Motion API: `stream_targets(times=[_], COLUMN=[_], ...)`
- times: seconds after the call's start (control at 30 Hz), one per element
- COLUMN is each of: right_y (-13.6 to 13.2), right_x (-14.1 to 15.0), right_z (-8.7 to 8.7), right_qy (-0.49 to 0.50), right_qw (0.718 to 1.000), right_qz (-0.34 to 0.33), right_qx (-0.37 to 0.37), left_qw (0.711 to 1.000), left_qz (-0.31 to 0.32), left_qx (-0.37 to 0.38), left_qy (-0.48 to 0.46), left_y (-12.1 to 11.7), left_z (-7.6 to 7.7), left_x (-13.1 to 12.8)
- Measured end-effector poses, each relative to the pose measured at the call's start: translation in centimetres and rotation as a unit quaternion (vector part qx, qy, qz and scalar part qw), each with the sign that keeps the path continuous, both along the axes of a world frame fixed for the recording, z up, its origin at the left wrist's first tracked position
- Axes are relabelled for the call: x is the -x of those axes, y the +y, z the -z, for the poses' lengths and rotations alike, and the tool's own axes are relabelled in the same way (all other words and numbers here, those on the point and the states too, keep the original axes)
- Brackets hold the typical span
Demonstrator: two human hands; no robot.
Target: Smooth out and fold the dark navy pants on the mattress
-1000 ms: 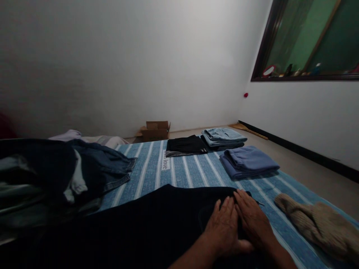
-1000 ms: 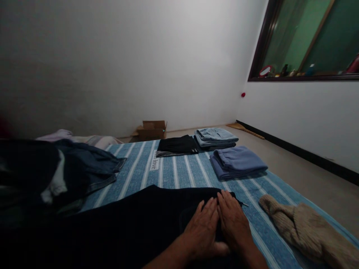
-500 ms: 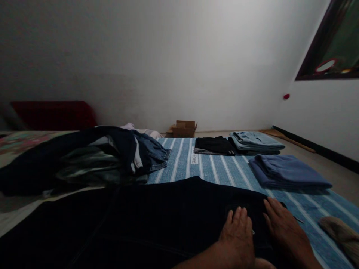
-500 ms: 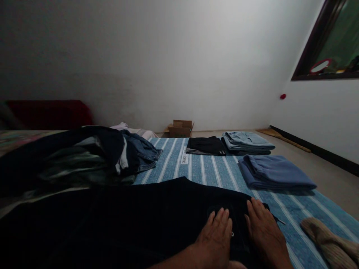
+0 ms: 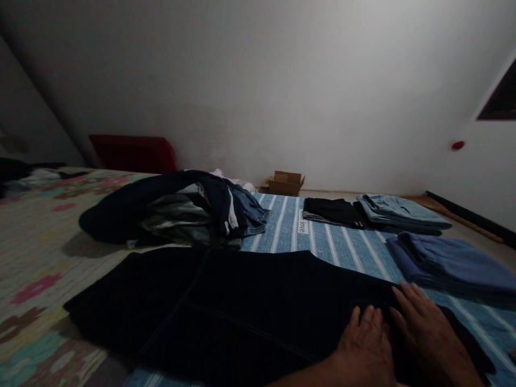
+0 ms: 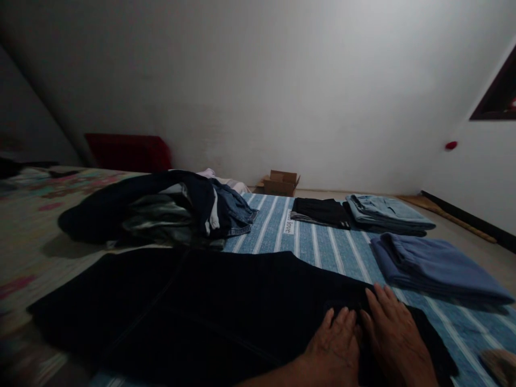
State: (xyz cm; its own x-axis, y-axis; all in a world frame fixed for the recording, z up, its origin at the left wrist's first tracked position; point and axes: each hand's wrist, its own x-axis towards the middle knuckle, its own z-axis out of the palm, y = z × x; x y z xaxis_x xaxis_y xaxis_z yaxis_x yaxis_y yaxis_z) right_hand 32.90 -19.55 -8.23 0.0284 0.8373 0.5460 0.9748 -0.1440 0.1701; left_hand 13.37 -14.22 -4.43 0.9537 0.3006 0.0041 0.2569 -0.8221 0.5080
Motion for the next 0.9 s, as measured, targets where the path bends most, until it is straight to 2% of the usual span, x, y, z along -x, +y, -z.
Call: stream_targets(times=[0.07, 0.17, 0.27, 0.33, 0.57, 0.73, 0.8, 0.9], right_y=[0.8, 1.3, 1.1, 0.8, 0.7, 0.7, 0.7, 0.6], right_x=[0.4, -0.3, -1.4, -1.8, -2.0, -1.6, -1.3, -1.2], right_z=[0.7, 3.1, 5.3, 6.1, 6.2, 5.8, 5.6, 5.4], right_qy=[0.015, 0.016, 0.009, 0.005, -0.027, -0.022, -0.016, -0.007], right_qw=[1.0, 0.997, 0.993, 0.993, 0.994, 0.994, 0.994, 0.994], right_qz=[-0.003, -0.014, -0.026, -0.025, -0.073, -0.093, -0.091, -0.085], right_qx=[0.019, 0.074, 0.113, 0.116, 0.073, 0.052, 0.05, 0.063], left_qw=[1.0, 0.999, 0.999, 0.999, 0.997, 0.989, 0.984, 0.98], left_qz=[-0.004, -0.032, -0.044, -0.038, -0.068, -0.142, -0.17, -0.178], left_qx=[-0.014, -0.025, -0.002, 0.013, 0.021, 0.017, 0.019, 0.024], left_qy=[0.007, 0.004, -0.001, -0.006, -0.013, 0.023, 0.055, 0.081], left_y=[-0.2, -0.4, -0.3, -0.2, 0.0, 1.6, 2.2, 2.7], left_z=[0.3, 0.9, 1.0, 0.7, -1.4, -3.2, -3.1, -2.2], left_x=[-0.3, -0.6, -0.5, -0.1, 2.4, 5.5, 6.8, 8.0])
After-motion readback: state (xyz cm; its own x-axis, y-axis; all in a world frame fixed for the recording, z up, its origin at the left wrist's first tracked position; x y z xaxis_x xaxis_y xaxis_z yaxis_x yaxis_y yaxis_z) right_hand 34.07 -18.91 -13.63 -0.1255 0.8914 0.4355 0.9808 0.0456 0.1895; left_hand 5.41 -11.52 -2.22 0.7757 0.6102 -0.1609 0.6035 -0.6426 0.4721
